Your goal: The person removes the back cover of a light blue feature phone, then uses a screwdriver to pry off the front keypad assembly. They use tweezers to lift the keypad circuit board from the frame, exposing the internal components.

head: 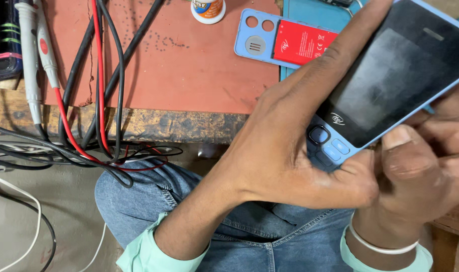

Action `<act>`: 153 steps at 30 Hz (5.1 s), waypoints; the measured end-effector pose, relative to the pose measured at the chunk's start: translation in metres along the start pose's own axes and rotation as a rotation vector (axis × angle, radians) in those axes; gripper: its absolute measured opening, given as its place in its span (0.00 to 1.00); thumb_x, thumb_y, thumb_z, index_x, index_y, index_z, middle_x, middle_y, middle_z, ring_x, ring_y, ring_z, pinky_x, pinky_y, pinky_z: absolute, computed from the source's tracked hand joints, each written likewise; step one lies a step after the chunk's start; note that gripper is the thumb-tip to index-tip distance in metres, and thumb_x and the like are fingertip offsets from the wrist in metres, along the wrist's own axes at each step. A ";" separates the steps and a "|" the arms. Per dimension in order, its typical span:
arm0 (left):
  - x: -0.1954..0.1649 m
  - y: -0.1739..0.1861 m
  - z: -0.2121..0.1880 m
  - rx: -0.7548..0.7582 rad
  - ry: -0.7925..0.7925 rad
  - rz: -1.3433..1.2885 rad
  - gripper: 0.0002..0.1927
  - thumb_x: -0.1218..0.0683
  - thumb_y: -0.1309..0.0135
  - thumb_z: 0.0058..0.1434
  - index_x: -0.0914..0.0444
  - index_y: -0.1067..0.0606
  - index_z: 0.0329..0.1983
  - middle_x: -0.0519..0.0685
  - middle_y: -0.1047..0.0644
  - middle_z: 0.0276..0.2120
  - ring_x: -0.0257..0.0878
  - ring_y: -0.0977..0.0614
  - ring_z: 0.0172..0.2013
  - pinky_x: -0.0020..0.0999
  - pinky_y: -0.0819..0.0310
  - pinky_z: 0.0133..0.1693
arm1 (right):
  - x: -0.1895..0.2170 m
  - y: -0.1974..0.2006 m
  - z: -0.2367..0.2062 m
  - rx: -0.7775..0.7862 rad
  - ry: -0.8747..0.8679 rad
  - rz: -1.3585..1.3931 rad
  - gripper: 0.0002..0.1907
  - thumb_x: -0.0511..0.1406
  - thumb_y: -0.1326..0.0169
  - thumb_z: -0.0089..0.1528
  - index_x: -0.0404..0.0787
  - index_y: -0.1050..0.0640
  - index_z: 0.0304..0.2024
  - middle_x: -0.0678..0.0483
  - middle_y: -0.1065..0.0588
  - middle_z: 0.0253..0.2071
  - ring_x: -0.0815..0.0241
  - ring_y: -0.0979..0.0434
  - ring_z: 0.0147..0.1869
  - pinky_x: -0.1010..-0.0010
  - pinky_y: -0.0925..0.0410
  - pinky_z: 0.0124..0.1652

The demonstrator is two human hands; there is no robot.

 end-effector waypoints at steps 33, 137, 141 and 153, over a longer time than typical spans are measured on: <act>0.040 0.007 -0.003 0.184 0.150 -1.418 0.36 0.46 0.54 0.64 0.77 0.41 0.66 0.72 0.35 0.62 0.43 0.20 0.39 0.30 0.21 0.39 | 0.050 -0.025 -0.008 0.221 0.459 -0.300 0.14 0.37 0.33 0.61 0.37 0.22 0.44 0.45 0.23 0.44 0.56 0.16 0.42 0.72 0.20 0.42; -0.052 0.029 -0.001 0.251 -0.180 0.767 0.38 0.58 0.33 0.46 0.63 0.27 0.64 0.55 0.31 0.53 0.45 0.23 0.53 0.36 0.22 0.56 | 0.015 0.028 -0.009 0.249 -0.245 0.543 0.29 0.22 0.49 0.57 0.20 0.32 0.62 0.25 0.26 0.57 0.42 0.18 0.56 0.57 0.23 0.59; -0.052 0.030 0.000 0.257 -0.204 0.783 0.35 0.55 0.31 0.50 0.61 0.26 0.64 0.54 0.30 0.52 0.44 0.22 0.51 0.35 0.20 0.55 | 0.023 0.022 0.009 0.396 -0.287 0.487 0.29 0.23 0.49 0.57 0.19 0.33 0.61 0.27 0.24 0.54 0.44 0.17 0.55 0.60 0.23 0.56; -0.047 0.028 0.001 0.369 -0.240 0.921 0.37 0.53 0.36 0.47 0.59 0.26 0.64 0.54 0.28 0.47 0.52 0.22 0.48 0.46 0.25 0.48 | -0.012 0.017 -0.009 0.217 -0.383 0.565 0.15 0.25 0.43 0.66 0.16 0.24 0.52 0.35 0.21 0.41 0.58 0.17 0.39 0.74 0.22 0.41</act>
Point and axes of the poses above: each hand's wrist, its own z-axis towards the middle knuckle, its own y-axis out of the back of the hand, x = y × z, the point moved 3 cm from there along z, towards the middle knuckle
